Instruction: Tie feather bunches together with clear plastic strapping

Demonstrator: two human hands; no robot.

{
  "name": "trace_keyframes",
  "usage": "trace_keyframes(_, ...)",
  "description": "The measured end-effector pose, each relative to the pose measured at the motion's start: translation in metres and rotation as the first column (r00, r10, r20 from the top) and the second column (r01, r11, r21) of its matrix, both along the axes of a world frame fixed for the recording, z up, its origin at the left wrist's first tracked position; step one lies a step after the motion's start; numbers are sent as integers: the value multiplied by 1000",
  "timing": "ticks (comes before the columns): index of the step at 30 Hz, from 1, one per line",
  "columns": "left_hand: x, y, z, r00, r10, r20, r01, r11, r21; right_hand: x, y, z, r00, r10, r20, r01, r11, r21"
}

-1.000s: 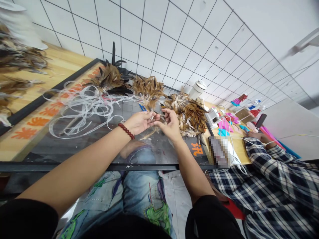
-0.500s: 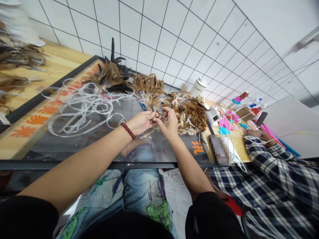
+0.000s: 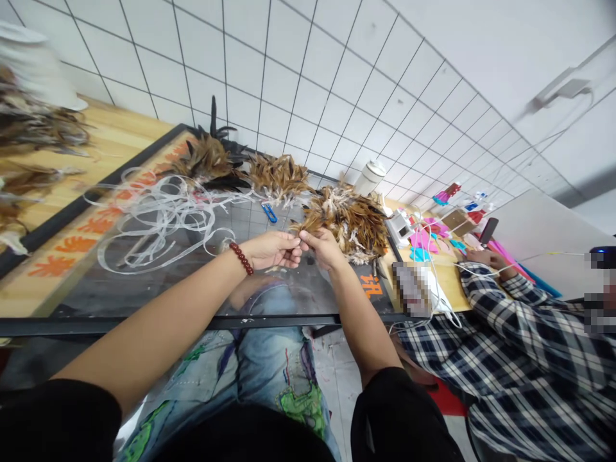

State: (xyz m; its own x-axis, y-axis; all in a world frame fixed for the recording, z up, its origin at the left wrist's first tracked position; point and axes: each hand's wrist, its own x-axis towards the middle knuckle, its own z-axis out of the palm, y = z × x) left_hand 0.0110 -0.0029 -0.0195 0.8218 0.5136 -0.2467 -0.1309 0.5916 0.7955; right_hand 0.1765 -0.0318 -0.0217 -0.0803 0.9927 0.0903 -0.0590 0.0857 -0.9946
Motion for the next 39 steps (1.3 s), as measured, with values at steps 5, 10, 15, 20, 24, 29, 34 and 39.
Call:
trace_keyframes(5,-5,9,-3,1000,2,22,0,995,-104,2,10,-12,999,-32,-33,33,999,21)
trace_keyframes(10,-8,13,-5,998,-58,-35,56,997,-52,-1,10,-14,999,38,-21,-37,998,51)
trace_keyframes(15,-7,8,-2,995,-97,-36,95,994,-51,-6,9,-9,1000,10,-15,-9,997,72)
trace_keyframes(20,-3,2,8,973,127,-191,-91,978,188,-4,11,-9,997,-68,41,67,998,15)
trace_keyframes(24,6,-1,7,928,315,-200,-177,843,509,-3,9,-8,990,-136,44,134,990,37)
trace_keyframes(29,17,-7,-2,861,456,-225,-226,739,635,-7,4,-6,982,-157,105,150,986,72)
trace_keyframes(34,8,-5,5,861,489,-140,-462,867,186,-8,-4,2,975,-217,43,216,976,21)
trace_keyframes(39,-7,7,10,783,622,-14,-620,777,-111,-4,-20,12,864,-81,497,-45,971,236)
